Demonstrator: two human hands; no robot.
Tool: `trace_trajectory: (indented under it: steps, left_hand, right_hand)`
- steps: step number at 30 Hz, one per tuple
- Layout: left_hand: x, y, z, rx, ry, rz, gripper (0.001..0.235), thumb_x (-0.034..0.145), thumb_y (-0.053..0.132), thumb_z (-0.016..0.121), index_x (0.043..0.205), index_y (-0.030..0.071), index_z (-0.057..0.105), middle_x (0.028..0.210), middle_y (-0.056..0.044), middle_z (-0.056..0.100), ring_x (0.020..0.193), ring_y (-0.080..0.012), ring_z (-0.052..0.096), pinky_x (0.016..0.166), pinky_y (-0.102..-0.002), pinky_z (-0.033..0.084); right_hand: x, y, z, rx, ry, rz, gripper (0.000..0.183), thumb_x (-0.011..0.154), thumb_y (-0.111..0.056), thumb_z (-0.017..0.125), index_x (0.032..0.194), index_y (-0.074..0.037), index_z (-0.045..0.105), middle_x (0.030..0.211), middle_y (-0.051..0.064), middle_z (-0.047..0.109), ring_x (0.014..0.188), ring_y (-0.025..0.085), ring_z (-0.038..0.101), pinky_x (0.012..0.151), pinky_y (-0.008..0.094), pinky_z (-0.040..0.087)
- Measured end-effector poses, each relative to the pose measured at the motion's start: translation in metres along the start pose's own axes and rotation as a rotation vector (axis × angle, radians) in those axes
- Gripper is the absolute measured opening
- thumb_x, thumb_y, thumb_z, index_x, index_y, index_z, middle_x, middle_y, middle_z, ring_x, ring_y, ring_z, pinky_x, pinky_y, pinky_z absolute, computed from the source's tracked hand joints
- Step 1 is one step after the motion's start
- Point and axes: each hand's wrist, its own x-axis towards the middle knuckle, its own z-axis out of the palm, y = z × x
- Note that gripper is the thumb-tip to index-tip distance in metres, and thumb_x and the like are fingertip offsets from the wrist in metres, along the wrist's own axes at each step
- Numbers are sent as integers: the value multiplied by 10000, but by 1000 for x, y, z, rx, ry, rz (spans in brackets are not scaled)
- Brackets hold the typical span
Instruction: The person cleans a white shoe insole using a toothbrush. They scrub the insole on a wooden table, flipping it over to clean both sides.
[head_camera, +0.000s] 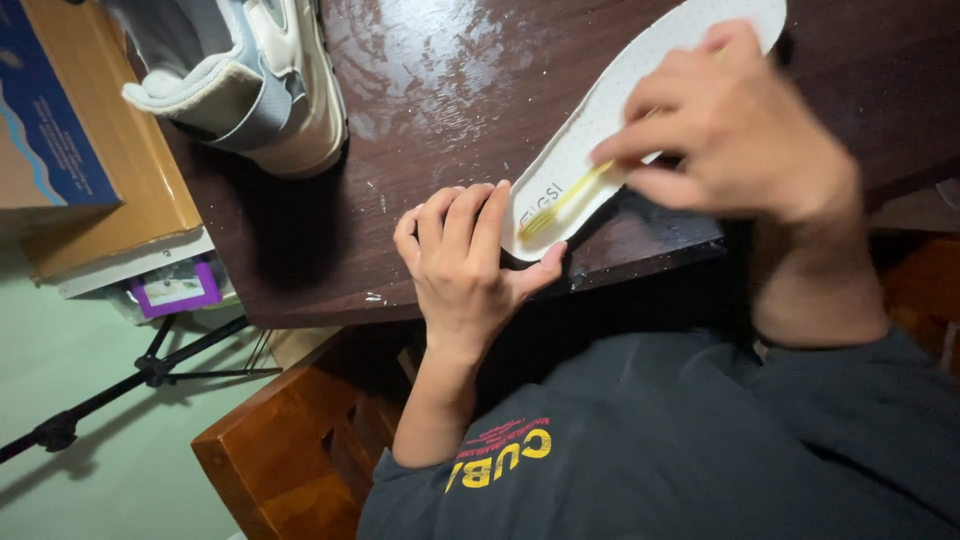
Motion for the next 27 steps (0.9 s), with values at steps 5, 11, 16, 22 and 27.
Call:
trace_trajectory:
  steps: [5,11,16,22,27]
  left_hand:
    - [-2,0,1,5,4,17,559,873,593,689,1090,78,713,1064,-43,690,989,-263,645,911,-447,418]
    - [2,1,1,10,6,19,532,861,574,702,1089,94,712,1049,-27,691,979,-257,650,910,-439,412]
    - [0,-2,1,-20,-5,5,562,881,591,687,1091,70,704,1063,-53,688,987,-277,636,910,-455,417]
    - [-2,-4,0,-51,-20,-6,578,902,604,648,1092,62,709,1064,-63,688,993,-286,633,908,-455,410]
    - [-1,-4,0,-71,-28,-17,572,904,592,665,1091,54,716,1076,-70,685,1011,-285,625,916,-457,407]
  right_hand:
    - [-31,23,-8,215,-101,483,210,1136,-183,760,1326,-167,848,1229,2,777,1020,227,674,873,364,459]
    - [-2,1,3,-26,-54,88,104,995,-352,774,1071,-361,845,1007,-83,737,1010,174,696,933,454,411]
    - [20,-23,1,137,-60,50,138,945,-251,756,1064,-239,825,966,-5,708,882,214,650,859,404,420]
    - [21,-15,0,92,-233,-42,129,892,-379,709,983,-357,799,883,-83,692,876,198,642,898,489,341]
    - [25,-32,6,45,-45,-83,144,967,-295,764,1100,-348,784,941,-68,649,864,192,620,911,467,351]
